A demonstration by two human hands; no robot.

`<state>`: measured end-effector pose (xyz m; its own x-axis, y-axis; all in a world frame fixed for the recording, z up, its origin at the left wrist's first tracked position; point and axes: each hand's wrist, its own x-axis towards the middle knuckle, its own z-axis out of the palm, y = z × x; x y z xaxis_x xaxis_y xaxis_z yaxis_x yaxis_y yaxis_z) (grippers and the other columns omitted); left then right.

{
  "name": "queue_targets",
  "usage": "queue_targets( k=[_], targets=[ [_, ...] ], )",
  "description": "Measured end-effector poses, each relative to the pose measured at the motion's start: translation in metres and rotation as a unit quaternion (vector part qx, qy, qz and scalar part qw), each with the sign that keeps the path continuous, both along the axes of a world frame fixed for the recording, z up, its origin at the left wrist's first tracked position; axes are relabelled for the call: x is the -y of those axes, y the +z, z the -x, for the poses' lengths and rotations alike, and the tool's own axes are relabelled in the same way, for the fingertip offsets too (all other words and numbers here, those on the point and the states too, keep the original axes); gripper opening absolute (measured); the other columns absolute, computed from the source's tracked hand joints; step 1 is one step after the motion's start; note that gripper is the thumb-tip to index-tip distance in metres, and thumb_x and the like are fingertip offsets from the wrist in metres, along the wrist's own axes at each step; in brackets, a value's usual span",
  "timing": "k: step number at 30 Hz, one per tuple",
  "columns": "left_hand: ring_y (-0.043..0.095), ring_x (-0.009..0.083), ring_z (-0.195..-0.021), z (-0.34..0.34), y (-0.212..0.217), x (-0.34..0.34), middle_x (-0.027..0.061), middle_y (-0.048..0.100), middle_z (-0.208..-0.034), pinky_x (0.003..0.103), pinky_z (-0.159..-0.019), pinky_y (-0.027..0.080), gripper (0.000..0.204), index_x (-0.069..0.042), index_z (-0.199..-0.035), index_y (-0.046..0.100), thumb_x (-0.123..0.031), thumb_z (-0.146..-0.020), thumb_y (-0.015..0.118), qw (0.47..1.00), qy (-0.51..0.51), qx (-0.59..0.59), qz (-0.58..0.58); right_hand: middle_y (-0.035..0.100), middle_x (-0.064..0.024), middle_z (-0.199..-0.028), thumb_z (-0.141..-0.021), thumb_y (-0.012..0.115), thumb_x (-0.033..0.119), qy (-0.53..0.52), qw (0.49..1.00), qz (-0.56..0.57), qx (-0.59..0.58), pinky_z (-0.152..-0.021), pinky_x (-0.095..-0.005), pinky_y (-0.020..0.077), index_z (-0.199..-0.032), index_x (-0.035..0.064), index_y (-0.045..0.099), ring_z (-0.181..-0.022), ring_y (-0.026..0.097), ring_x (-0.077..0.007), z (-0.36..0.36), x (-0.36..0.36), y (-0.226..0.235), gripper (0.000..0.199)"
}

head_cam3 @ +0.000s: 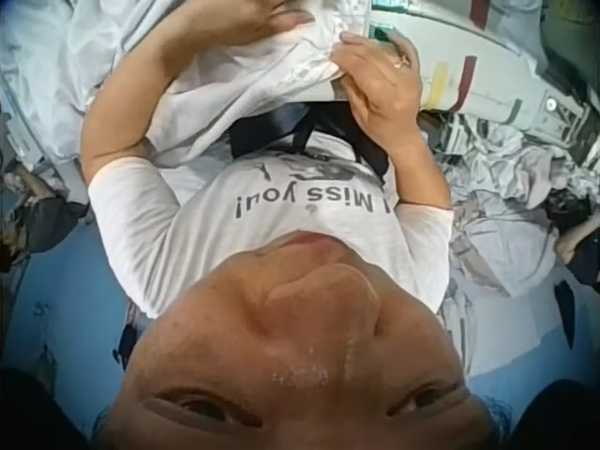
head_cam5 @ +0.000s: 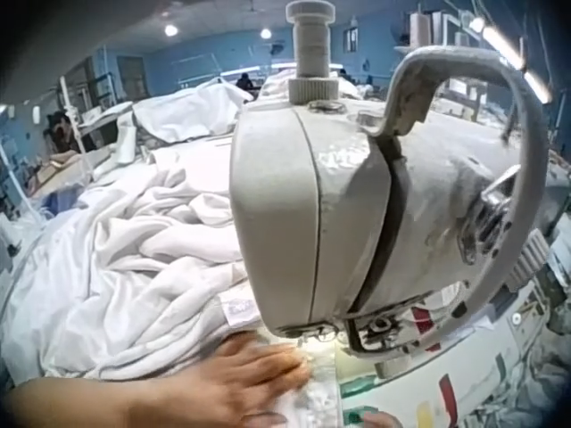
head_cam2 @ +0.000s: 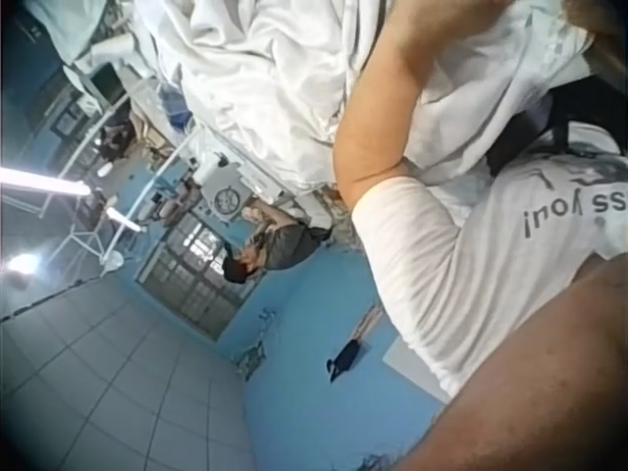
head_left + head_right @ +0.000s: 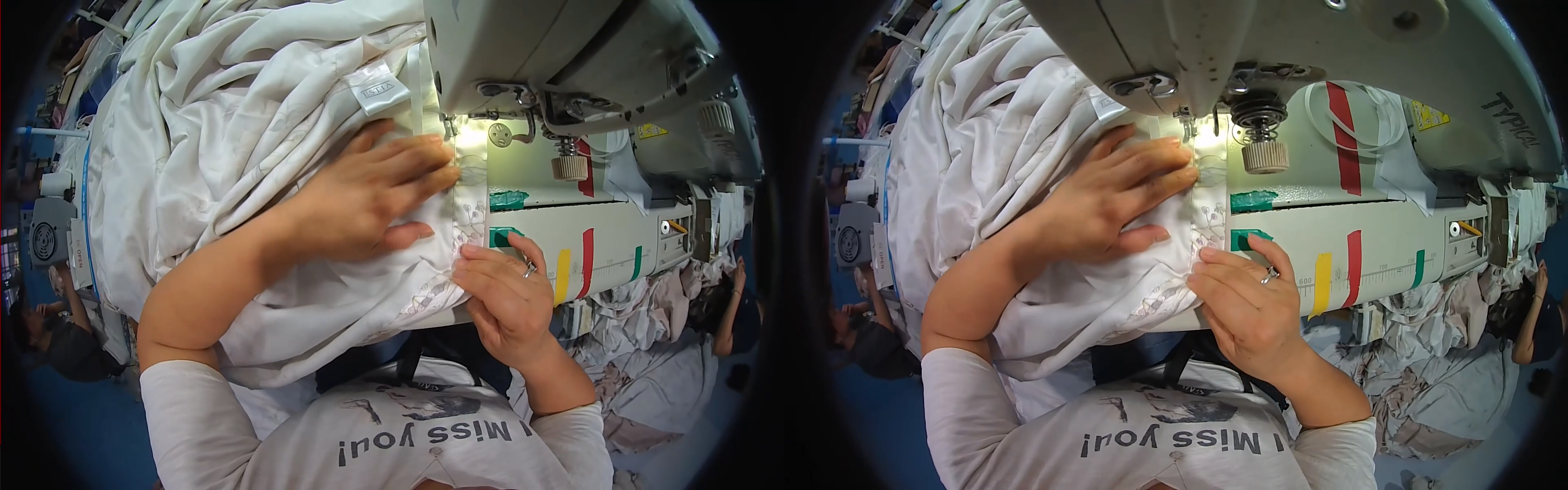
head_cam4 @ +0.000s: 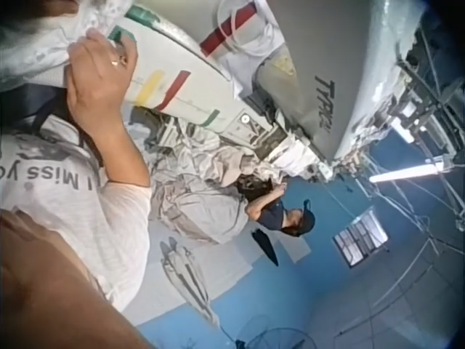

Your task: Sewing fabric pieces together using an industrial sewing machine in a factory.

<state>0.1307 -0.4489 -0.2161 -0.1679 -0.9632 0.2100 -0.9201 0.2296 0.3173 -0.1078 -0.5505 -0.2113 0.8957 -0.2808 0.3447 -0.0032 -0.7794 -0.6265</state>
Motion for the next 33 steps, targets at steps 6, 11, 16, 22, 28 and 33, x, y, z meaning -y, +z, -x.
queue_targets(
  k=[6,11,16,22,28,33],
  targets=[
    [0.051,0.0329,-0.119,-0.022,0.001,0.017,0.0151,0.053,-0.125,0.044,-0.104,0.040,0.056,-0.008,-0.132,0.059,-0.028,-0.082,0.073,0.997,-0.029,-0.030,0.065,0.074,-0.0058,-0.098,-0.069,0.067,-0.007,-0.008,1.000,0.016,0.003,-0.105,-0.0454,0.0397,-0.096,0.0092,0.071,-0.105,0.070,-0.0243,-0.013,0.010,0.001,0.032],
    [0.057,0.0322,-0.106,-0.007,0.013,0.007,0.0146,0.056,-0.116,0.041,-0.086,0.048,0.038,-0.008,-0.115,0.063,-0.021,-0.080,0.073,0.992,0.018,0.037,0.120,0.074,-0.0062,-0.099,-0.070,0.069,-0.005,-0.009,0.999,0.030,0.010,-0.106,-0.0462,0.0390,-0.096,0.0091,0.071,-0.106,0.070,-0.0244,-0.013,0.011,-0.003,0.029],
    [0.060,0.0292,-0.088,0.090,0.057,-0.053,0.0136,0.057,-0.105,0.039,-0.073,0.049,0.043,-0.001,-0.107,0.062,-0.017,-0.071,0.080,0.994,0.078,-0.077,-0.014,0.073,-0.0073,-0.097,-0.073,0.072,-0.002,-0.019,0.997,0.063,0.046,-0.107,-0.0491,0.0380,-0.094,0.0079,0.070,-0.105,0.070,-0.0248,-0.008,0.005,-0.005,0.023],
    [0.058,0.0338,-0.088,0.119,0.018,-0.073,0.0180,0.055,-0.104,0.040,-0.073,0.049,0.049,0.002,-0.116,0.054,-0.004,-0.071,0.074,0.976,0.214,-0.034,0.024,0.072,-0.0056,-0.093,-0.075,0.074,0.000,-0.036,0.989,0.109,0.092,-0.108,-0.0501,0.0380,-0.090,0.0082,0.069,-0.099,0.071,-0.0245,-0.013,0.001,-0.005,0.018],
    [0.058,0.0287,-0.074,0.113,0.021,-0.093,0.0137,0.056,-0.088,0.038,-0.067,0.049,0.040,0.000,-0.117,0.055,0.004,-0.078,0.065,0.952,0.291,-0.073,0.062,0.070,-0.0078,-0.105,-0.074,0.076,0.002,-0.051,0.984,0.131,0.108,-0.104,-0.0493,0.0394,-0.094,0.0073,0.067,-0.103,0.067,-0.0274,-0.016,-0.006,-0.002,0.022],
    [0.059,0.0335,-0.055,0.104,0.061,-0.082,0.0123,0.058,-0.068,0.040,-0.054,0.049,0.038,0.001,-0.109,0.055,-0.013,-0.082,0.077,0.869,0.471,-0.149,0.035,0.068,-0.0104,-0.111,-0.074,0.076,0.003,-0.058,0.989,0.103,0.089,-0.103,-0.0493,0.0397,-0.097,0.0070,0.066,-0.103,0.065,-0.0300,0.004,-0.012,-0.005,0.025]
  ],
)
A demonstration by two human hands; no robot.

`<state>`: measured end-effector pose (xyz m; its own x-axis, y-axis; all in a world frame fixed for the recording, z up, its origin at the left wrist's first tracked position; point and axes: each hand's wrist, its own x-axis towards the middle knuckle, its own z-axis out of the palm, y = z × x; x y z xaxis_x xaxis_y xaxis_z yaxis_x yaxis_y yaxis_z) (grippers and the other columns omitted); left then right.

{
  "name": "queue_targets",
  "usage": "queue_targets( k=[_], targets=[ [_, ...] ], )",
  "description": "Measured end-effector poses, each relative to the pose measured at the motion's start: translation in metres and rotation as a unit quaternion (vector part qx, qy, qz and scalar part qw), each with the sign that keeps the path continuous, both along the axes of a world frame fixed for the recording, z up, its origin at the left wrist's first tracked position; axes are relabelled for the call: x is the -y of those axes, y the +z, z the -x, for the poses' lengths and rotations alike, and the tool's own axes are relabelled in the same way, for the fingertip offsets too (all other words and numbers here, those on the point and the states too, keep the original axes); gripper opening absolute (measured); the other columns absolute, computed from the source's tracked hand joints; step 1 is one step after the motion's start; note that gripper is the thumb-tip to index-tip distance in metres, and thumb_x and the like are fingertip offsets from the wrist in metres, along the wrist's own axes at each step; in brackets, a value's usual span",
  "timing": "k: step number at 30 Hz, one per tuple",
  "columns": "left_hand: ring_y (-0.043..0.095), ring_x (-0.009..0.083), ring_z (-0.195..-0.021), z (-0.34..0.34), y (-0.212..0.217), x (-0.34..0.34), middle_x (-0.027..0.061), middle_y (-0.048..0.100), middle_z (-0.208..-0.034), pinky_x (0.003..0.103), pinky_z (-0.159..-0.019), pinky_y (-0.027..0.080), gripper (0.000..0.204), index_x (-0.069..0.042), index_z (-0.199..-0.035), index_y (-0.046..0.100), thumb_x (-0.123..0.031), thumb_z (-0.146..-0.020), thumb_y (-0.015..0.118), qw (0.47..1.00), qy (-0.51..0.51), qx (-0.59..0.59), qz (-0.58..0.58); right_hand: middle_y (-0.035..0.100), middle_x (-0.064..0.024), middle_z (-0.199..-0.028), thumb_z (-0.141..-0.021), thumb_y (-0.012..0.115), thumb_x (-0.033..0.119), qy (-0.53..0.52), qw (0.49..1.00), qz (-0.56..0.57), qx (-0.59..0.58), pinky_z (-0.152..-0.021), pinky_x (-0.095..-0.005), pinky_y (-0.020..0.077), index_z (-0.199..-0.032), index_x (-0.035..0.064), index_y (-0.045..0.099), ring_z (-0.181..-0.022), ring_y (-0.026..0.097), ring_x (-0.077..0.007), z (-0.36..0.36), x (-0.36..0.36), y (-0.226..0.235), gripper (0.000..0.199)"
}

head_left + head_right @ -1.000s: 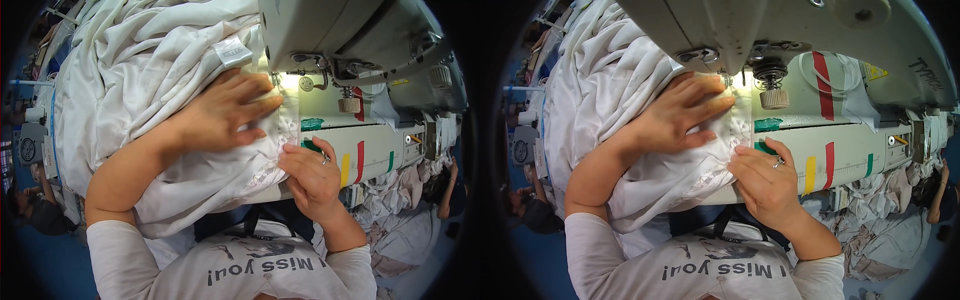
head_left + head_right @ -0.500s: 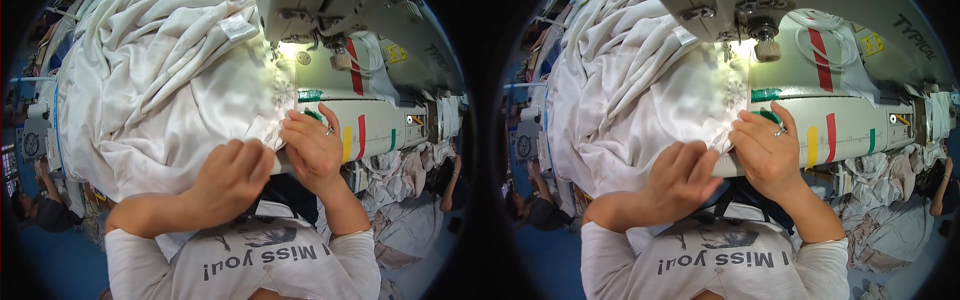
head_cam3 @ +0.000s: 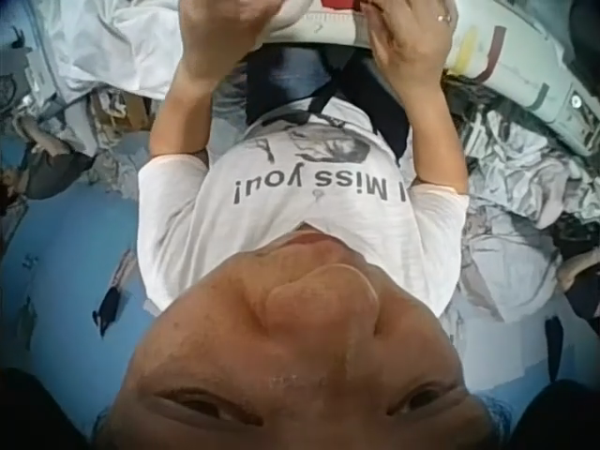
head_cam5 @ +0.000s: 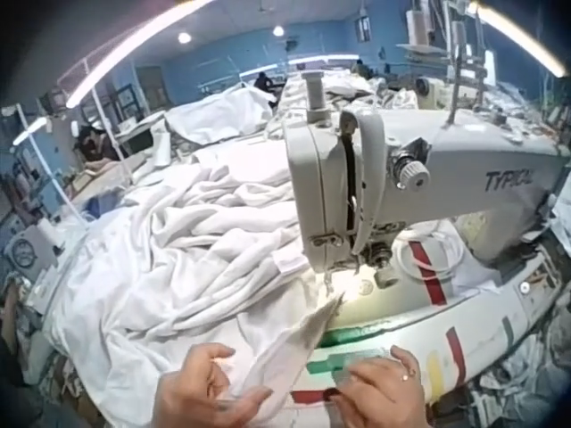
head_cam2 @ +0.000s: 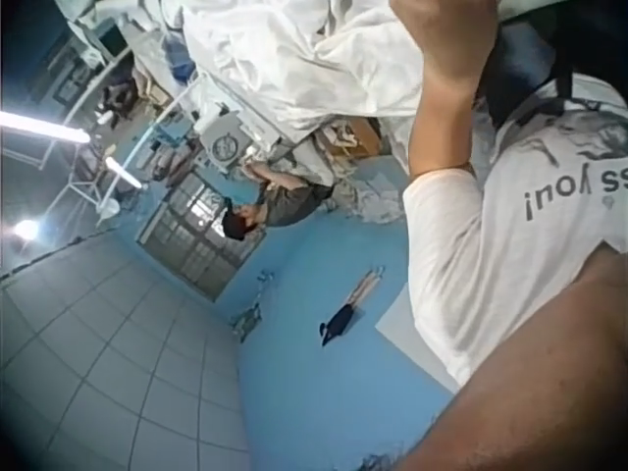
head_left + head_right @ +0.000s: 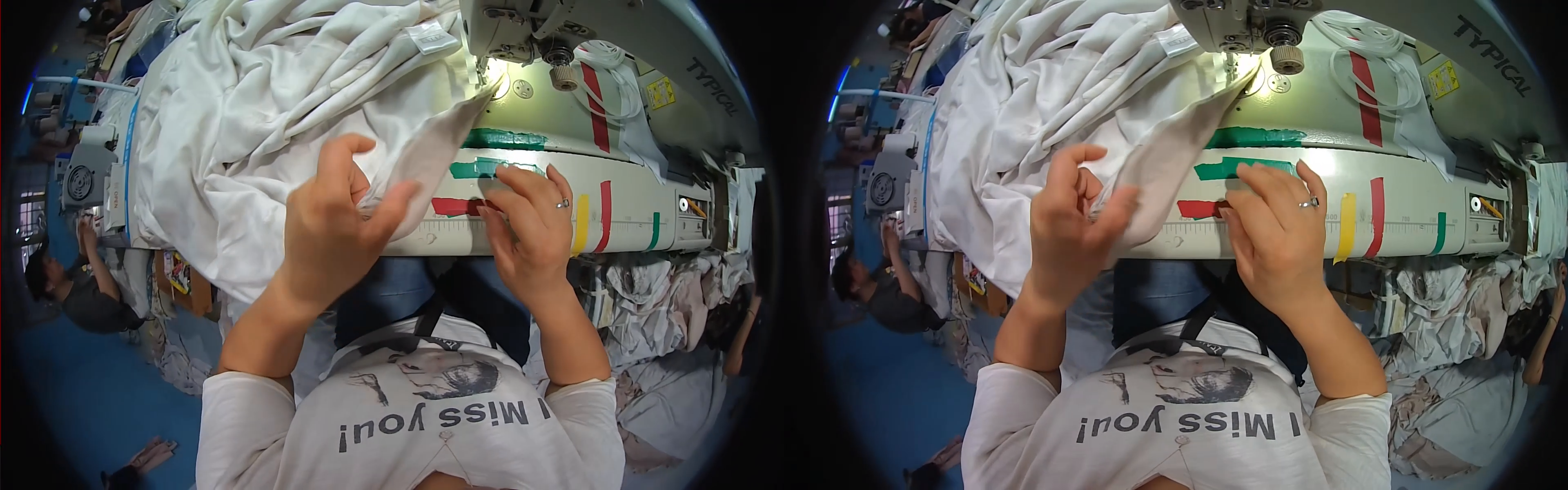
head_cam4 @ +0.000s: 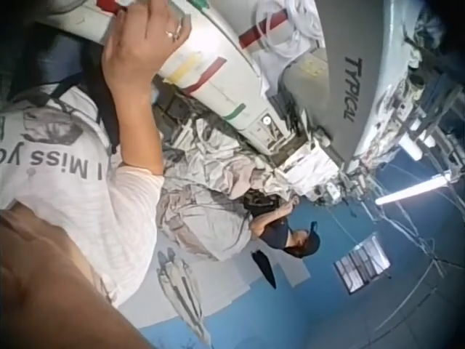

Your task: Sewing fabric pieces together using an industrial sewing machine in a factory.

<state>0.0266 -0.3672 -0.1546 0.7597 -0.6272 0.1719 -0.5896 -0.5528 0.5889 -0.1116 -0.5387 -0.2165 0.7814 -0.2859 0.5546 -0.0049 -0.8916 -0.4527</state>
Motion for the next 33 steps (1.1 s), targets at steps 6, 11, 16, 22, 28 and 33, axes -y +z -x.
queue_targets(
  k=[6,11,16,22,28,33],
  targets=[
    [0.053,0.0214,-0.053,-0.008,-0.005,-0.008,0.0094,0.057,-0.069,0.033,-0.052,0.043,0.045,-0.004,-0.117,0.059,-0.006,-0.076,0.077,0.993,-0.097,0.070,-0.016,0.067,-0.0111,-0.108,-0.074,0.074,0.001,0.073,0.994,-0.075,-0.014,-0.103,-0.0487,0.0401,-0.096,0.0057,0.066,-0.100,0.065,-0.0306,0.010,-0.026,0.001,0.024],
    [0.065,0.0390,-0.081,0.004,-0.003,-0.022,0.0188,0.066,-0.086,0.045,-0.070,0.053,0.032,-0.003,-0.113,0.057,0.005,-0.082,0.059,0.996,-0.058,0.074,-0.011,0.065,-0.0121,-0.107,-0.072,0.082,0.012,-0.009,0.992,-0.123,-0.011,-0.089,-0.0417,0.0411,-0.128,0.0052,0.058,-0.098,0.058,-0.0305,0.006,-0.041,0.006,0.062],
    [0.064,0.0392,-0.081,0.001,0.005,-0.031,0.0200,0.064,-0.087,0.043,-0.068,0.051,0.018,-0.001,-0.103,0.060,0.003,-0.086,0.059,0.990,-0.037,0.117,-0.072,0.061,-0.0100,-0.097,-0.070,0.084,0.022,-0.098,0.986,-0.104,-0.088,-0.091,-0.0422,0.0364,-0.118,0.0076,0.063,-0.099,0.056,-0.0275,-0.013,-0.042,0.014,0.055],
    [0.060,0.0369,-0.072,0.002,0.037,-0.007,0.0162,0.062,-0.081,0.040,-0.064,0.048,0.008,0.000,-0.097,0.062,-0.001,-0.089,0.061,0.996,-0.019,0.065,0.062,0.058,-0.0021,-0.089,-0.073,0.070,0.008,0.098,0.992,0.018,-0.080,-0.107,-0.0522,0.0309,-0.082,0.0120,0.064,-0.093,0.058,-0.0248,-0.008,-0.061,-0.007,0.011],
    [0.059,0.0244,-0.066,0.014,0.065,0.032,0.0095,0.063,-0.081,0.031,-0.061,0.048,0.027,-0.003,-0.099,0.065,0.002,-0.072,0.071,0.942,-0.193,0.274,0.013,0.060,-0.0029,-0.090,-0.069,0.068,0.006,0.092,0.994,-0.008,-0.057,-0.111,-0.0594,0.0274,-0.080,0.0102,0.065,-0.096,0.061,-0.0226,0.023,-0.049,0.002,0.012],
    [0.061,0.0278,-0.079,0.049,0.039,0.023,0.0097,0.061,-0.098,0.038,-0.062,0.049,0.041,-0.003,-0.109,0.060,-0.003,-0.068,0.067,0.923,-0.338,0.174,-0.060,0.064,-0.0041,-0.087,-0.071,0.068,0.007,0.091,0.996,-0.012,-0.017,-0.110,-0.0593,0.0310,-0.083,0.0038,0.068,-0.089,0.066,-0.0199,0.055,-0.053,0.018,0.012]
  ],
)
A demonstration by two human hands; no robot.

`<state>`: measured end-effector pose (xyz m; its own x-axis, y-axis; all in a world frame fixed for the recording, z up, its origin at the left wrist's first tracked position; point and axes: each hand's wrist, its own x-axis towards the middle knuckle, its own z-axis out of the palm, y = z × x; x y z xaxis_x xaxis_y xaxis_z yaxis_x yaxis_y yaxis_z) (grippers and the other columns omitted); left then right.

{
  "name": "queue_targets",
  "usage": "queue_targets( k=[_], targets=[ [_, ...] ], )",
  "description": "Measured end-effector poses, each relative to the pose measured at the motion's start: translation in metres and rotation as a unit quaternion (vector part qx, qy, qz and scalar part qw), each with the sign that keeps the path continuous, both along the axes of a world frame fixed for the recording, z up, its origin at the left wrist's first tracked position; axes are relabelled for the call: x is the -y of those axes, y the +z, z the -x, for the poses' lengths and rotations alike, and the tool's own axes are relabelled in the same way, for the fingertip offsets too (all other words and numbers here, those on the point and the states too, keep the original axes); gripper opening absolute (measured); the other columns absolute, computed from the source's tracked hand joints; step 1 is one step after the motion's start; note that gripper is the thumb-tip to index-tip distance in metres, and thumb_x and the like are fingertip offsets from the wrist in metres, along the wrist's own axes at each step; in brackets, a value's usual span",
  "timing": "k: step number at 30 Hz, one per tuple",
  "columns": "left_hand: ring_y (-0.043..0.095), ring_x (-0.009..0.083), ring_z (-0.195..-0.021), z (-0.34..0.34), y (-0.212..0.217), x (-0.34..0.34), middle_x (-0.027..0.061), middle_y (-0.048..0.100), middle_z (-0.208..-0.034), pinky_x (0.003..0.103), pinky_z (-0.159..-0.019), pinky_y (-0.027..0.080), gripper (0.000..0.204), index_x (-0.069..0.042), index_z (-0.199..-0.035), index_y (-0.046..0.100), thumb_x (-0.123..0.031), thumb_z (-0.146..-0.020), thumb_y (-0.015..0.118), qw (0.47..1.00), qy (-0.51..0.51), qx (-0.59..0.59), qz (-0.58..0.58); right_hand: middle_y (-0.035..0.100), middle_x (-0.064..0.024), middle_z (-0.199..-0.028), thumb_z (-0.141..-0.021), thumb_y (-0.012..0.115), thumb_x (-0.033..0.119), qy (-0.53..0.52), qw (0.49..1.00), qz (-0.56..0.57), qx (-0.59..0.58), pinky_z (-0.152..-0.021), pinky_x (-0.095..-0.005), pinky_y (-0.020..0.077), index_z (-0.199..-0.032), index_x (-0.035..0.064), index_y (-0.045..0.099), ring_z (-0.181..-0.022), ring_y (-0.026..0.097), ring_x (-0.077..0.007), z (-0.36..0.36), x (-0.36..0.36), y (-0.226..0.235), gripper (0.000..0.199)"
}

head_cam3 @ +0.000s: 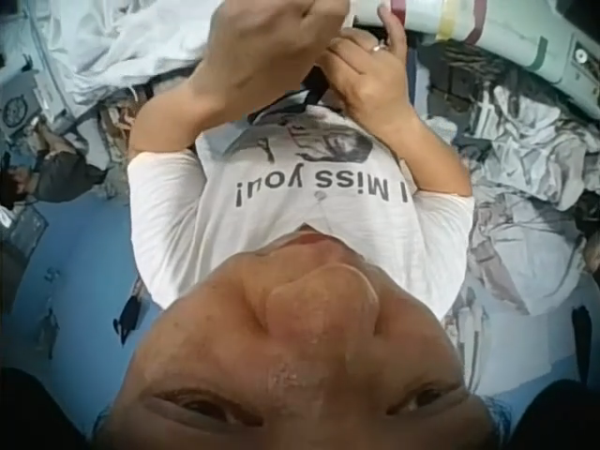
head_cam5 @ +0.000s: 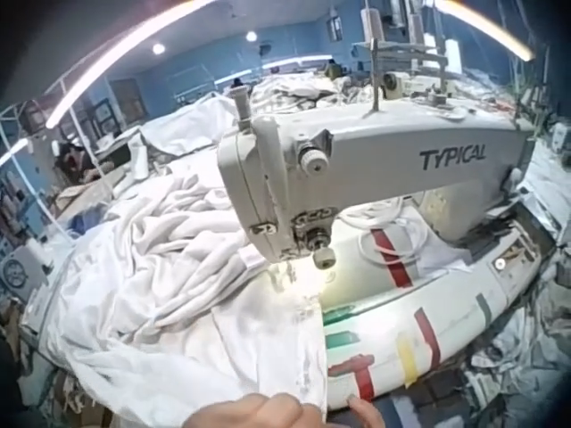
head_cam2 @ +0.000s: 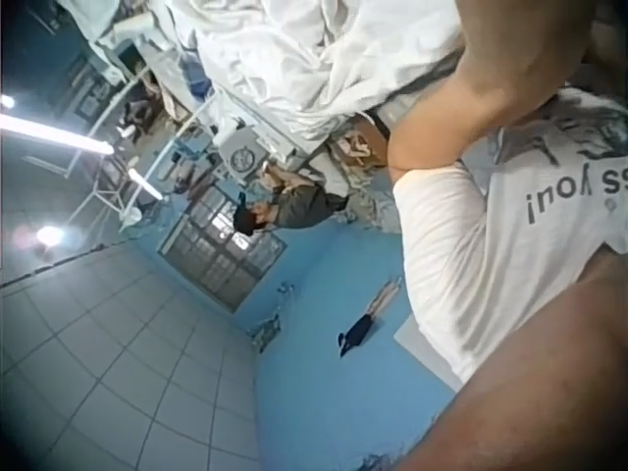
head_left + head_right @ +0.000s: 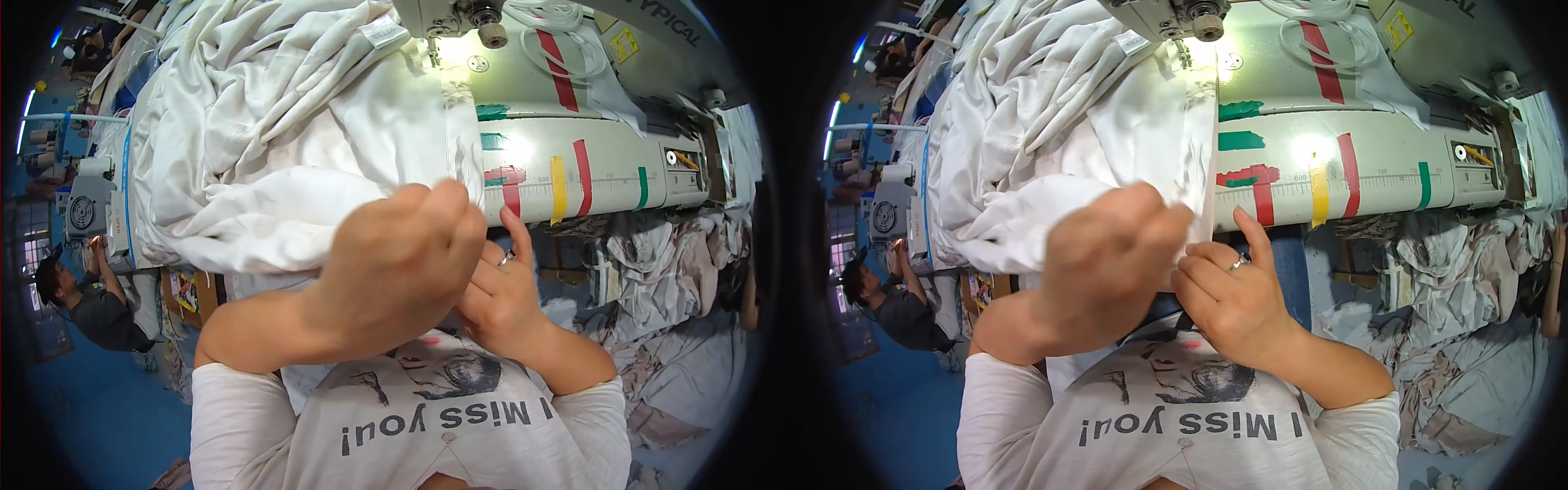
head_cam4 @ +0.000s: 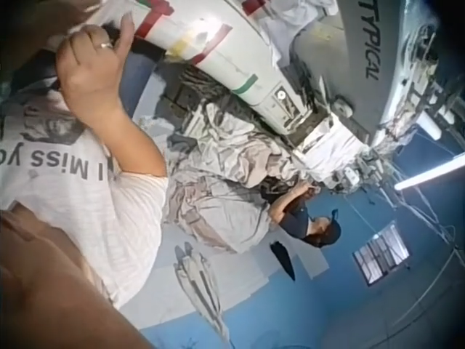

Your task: Sewing fabric pieces together using an industrial sewing machine in a factory.

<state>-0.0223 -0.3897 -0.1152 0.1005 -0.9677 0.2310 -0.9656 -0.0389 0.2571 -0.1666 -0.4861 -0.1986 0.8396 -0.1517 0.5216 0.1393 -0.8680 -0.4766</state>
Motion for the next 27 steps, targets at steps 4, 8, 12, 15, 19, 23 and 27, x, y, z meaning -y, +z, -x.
queue_targets(
  k=[4,8,12,15,19,23,27],
  targets=[
    [0.064,0.0314,-0.097,0.002,-0.061,-0.005,0.0135,0.061,-0.116,0.041,-0.081,0.054,0.042,0.001,-0.109,0.060,-0.007,-0.069,0.068,0.997,-0.043,-0.062,0.032,0.068,-0.0033,-0.089,-0.074,0.070,0.008,0.005,0.999,-0.013,-0.032,-0.112,-0.0581,0.0285,-0.084,0.0045,0.071,-0.092,0.068,-0.0186,0.012,0.003,-0.017,0.012],
    [0.064,0.0330,-0.106,0.008,-0.086,-0.010,0.0145,0.062,-0.118,0.043,-0.087,0.054,0.040,0.003,-0.109,0.061,-0.010,-0.071,0.067,0.994,-0.057,-0.067,0.068,0.068,-0.0041,-0.087,-0.064,0.070,0.005,0.001,0.999,-0.033,-0.029,-0.113,-0.0619,0.0230,-0.084,0.0064,0.073,-0.094,0.069,-0.0240,0.020,0.001,-0.027,0.021],
    [0.064,0.0330,-0.110,0.010,-0.092,-0.012,0.0169,0.063,-0.120,0.044,-0.089,0.053,0.038,0.004,-0.109,0.060,-0.014,-0.075,0.064,0.993,-0.075,-0.059,0.065,0.069,-0.0028,-0.089,-0.074,0.069,0.009,-0.010,0.999,-0.031,-0.042,-0.113,-0.0562,0.0264,-0.087,0.0054,0.073,-0.093,0.067,-0.0166,0.022,-0.001,-0.020,0.014],
    [0.063,0.0333,-0.112,0.011,-0.096,-0.015,0.0183,0.063,-0.121,0.045,-0.091,0.052,0.039,0.004,-0.109,0.060,-0.015,-0.076,0.065,0.991,-0.082,-0.085,0.062,0.069,-0.0029,-0.089,-0.074,0.068,0.010,-0.009,0.998,-0.036,-0.047,-0.112,-0.0553,0.0273,-0.088,0.0055,0.073,-0.093,0.067,-0.0167,0.024,-0.003,-0.020,0.015],
    [0.061,0.0342,-0.115,0.009,-0.092,-0.017,0.0199,0.061,-0.125,0.046,-0.096,0.051,0.045,0.004,-0.112,0.061,-0.014,-0.072,0.069,0.986,-0.098,-0.133,0.023,0.068,-0.0034,-0.088,-0.068,0.069,0.008,-0.020,0.998,-0.046,-0.028,-0.109,-0.0527,0.0303,-0.085,0.0059,0.073,-0.091,0.067,-0.0194,0.026,-0.007,-0.025,0.018],
    [0.059,0.0346,-0.118,0.010,-0.084,-0.023,0.0205,0.058,-0.130,0.045,-0.099,0.049,0.050,0.004,-0.115,0.061,-0.012,-0.069,0.071,0.976,-0.102,-0.190,-0.029,0.067,-0.0048,-0.085,-0.064,0.070,0.007,-0.026,0.998,-0.058,-0.025,-0.106,-0.0502,0.0323,-0.083,0.0056,0.072,-0.085,0.066,-0.0217,0.028,-0.005,-0.025,0.019],
    [0.066,0.0306,-0.108,0.012,-0.095,-0.024,0.0178,0.065,-0.119,0.041,-0.092,0.054,0.038,0.004,-0.107,0.066,-0.007,-0.071,0.069,0.988,-0.094,-0.119,0.024,0.065,-0.0049,-0.083,-0.063,0.070,0.008,-0.015,0.998,-0.065,-0.017,-0.105,-0.0497,0.0339,-0.081,0.0055,0.072,-0.082,0.064,-0.0220,0.027,-0.002,-0.023,0.018]
  ],
)
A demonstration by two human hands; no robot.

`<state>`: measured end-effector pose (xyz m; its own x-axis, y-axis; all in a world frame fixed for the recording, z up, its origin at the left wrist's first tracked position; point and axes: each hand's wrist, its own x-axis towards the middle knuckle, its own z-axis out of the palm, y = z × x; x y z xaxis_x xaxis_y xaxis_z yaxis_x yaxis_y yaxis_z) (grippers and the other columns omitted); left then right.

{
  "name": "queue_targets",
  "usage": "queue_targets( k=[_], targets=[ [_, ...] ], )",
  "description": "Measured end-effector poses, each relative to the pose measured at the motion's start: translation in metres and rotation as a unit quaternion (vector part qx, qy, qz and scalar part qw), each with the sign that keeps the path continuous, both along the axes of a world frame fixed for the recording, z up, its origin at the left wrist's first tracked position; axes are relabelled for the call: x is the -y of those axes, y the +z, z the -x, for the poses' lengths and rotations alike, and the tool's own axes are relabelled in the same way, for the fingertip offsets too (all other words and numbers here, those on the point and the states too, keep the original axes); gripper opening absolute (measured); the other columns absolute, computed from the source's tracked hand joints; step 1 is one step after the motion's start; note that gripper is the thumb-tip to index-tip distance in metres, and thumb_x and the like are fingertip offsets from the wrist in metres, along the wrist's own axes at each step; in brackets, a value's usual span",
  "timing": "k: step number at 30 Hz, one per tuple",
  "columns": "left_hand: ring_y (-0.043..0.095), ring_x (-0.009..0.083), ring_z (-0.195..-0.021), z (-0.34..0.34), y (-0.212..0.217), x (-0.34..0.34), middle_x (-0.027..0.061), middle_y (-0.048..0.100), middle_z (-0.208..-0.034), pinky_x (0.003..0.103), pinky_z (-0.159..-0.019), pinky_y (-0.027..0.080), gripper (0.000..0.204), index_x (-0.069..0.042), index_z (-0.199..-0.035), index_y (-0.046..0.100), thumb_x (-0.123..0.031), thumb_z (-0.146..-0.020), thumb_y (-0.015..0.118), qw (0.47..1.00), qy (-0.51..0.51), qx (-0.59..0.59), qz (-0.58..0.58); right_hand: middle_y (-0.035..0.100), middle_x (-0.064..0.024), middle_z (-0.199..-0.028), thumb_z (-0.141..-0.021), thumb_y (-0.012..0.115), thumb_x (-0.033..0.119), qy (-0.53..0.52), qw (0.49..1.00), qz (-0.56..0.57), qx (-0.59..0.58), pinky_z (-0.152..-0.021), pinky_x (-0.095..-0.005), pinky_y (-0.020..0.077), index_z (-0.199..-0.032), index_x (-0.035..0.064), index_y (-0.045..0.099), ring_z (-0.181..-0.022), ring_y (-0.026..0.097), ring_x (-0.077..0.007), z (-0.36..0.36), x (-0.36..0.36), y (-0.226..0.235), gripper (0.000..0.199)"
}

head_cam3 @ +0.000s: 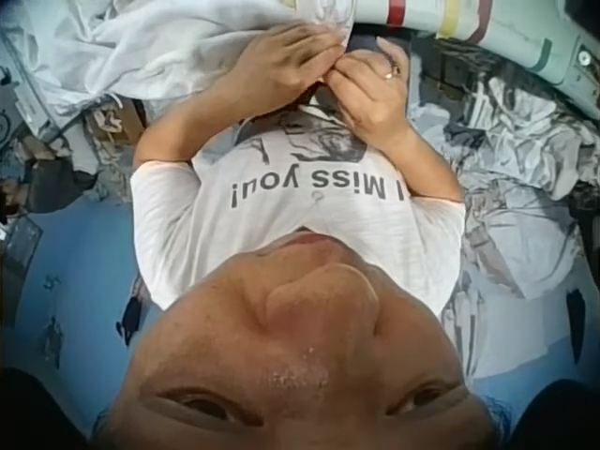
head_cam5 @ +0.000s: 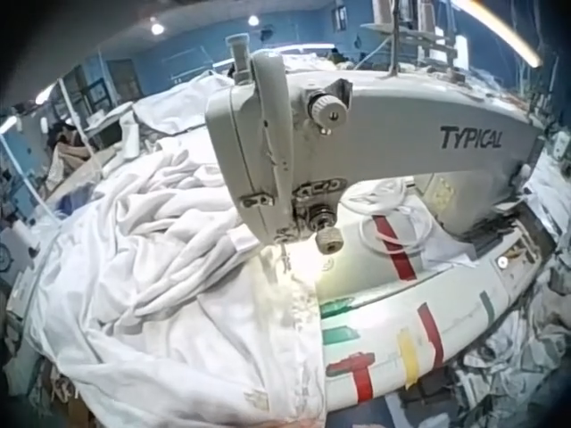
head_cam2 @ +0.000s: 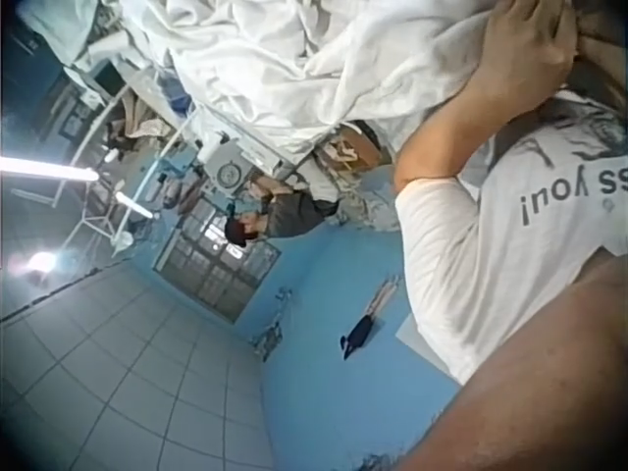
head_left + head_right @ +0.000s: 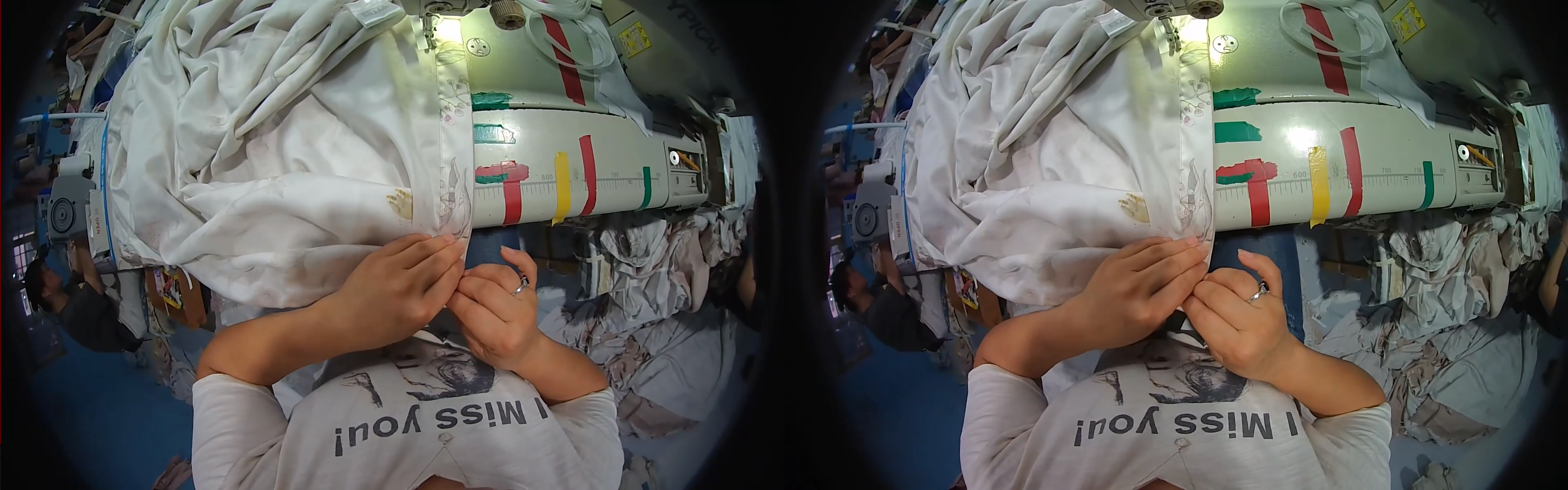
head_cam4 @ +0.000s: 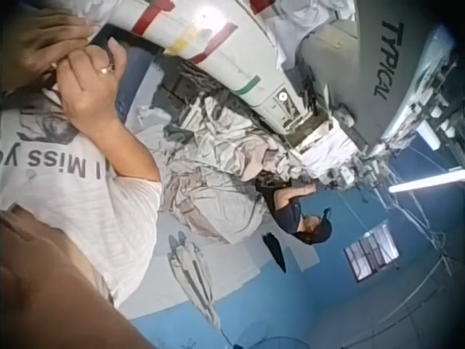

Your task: Sewing fabric pieces together using an industrial sewing machine in a factory.

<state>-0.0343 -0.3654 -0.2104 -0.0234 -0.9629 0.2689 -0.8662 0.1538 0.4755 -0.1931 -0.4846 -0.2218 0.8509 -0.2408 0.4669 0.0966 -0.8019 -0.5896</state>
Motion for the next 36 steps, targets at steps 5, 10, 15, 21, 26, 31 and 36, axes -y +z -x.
queue_targets(
  k=[5,10,15,21,26,31,36],
  targets=[
    [0.071,0.0268,-0.093,0.001,-0.003,0.005,0.0131,0.071,-0.103,0.037,-0.081,0.058,0.026,0.004,-0.096,0.069,-0.005,-0.072,0.069,0.998,0.019,-0.004,0.060,0.067,-0.0092,-0.106,-0.073,0.071,0.009,0.021,0.999,0.020,-0.026,-0.108,-0.0523,0.0336,-0.101,0.0043,0.070,-0.099,0.066,-0.0277,0.000,0.023,0.000,0.029],
    [0.071,0.0256,-0.095,0.002,0.005,0.004,0.0111,0.070,-0.098,0.036,-0.080,0.058,0.025,0.003,-0.098,0.069,-0.004,-0.074,0.069,0.998,0.012,-0.029,0.046,0.067,-0.0110,-0.123,-0.077,0.068,0.005,0.052,0.990,0.117,-0.055,-0.110,-0.0541,0.0339,-0.106,0.0041,0.070,-0.117,0.064,-0.0308,-0.032,0.046,0.006,0.029],
    [0.069,0.0287,-0.095,-0.032,0.052,0.022,0.0110,0.070,-0.100,0.038,-0.085,0.056,0.022,0.003,-0.100,0.069,-0.005,-0.080,0.068,0.980,-0.032,-0.194,0.000,0.073,-0.0088,-0.105,-0.073,0.068,0.003,0.069,0.989,0.129,0.002,-0.109,-0.0490,0.0381,-0.091,0.0040,0.072,-0.106,0.070,-0.0265,-0.039,0.057,-0.010,0.019],
    [0.056,0.0338,-0.119,-0.180,-0.001,0.109,0.0156,0.058,-0.130,0.041,-0.101,0.044,0.029,-0.010,-0.124,0.056,-0.016,-0.096,0.058,0.993,0.090,-0.068,0.016,0.073,-0.0104,-0.104,-0.070,0.068,0.001,0.040,0.995,0.089,0.000,-0.106,-0.0467,0.0405,-0.092,0.0041,0.073,-0.103,0.071,-0.0269,-0.042,0.045,-0.005,0.022],
    [0.037,0.0376,-0.141,-0.218,-0.012,0.130,0.0159,0.040,-0.154,0.050,-0.116,0.027,0.037,-0.024,-0.136,0.054,-0.035,-0.101,0.049,0.975,0.137,0.158,-0.080,0.073,-0.0113,-0.105,-0.071,0.066,-0.001,0.022,0.997,0.067,-0.018,-0.105,-0.0462,0.0404,-0.093,0.0032,0.073,-0.104,0.071,-0.0275,-0.040,0.041,-0.006,0.023],
    [0.044,0.0304,-0.130,-0.217,-0.009,0.138,0.0095,0.055,-0.135,0.071,-0.109,0.014,0.025,-0.015,-0.111,0.071,-0.028,-0.099,0.053,0.974,0.167,0.120,-0.092,0.073,-0.0087,-0.107,-0.075,0.069,0.004,0.026,0.996,0.074,-0.042,-0.106,-0.0425,0.0383,-0.094,0.0052,0.073,-0.107,0.070,-0.0236,-0.039,0.043,-0.004,0.019],
    [0.048,0.0303,-0.128,-0.242,-0.017,0.142,0.0110,0.060,-0.129,0.061,-0.112,0.022,0.026,-0.014,-0.116,0.070,-0.026,-0.097,0.056,0.974,0.095,0.191,-0.070,0.073,-0.0087,-0.106,-0.076,0.069,0.004,0.031,0.996,0.067,-0.056,-0.106,-0.0435,0.0380,-0.093,0.0055,0.073,-0.109,0.070,-0.0235,-0.044,0.041,0.000,0.017]
  ],
)
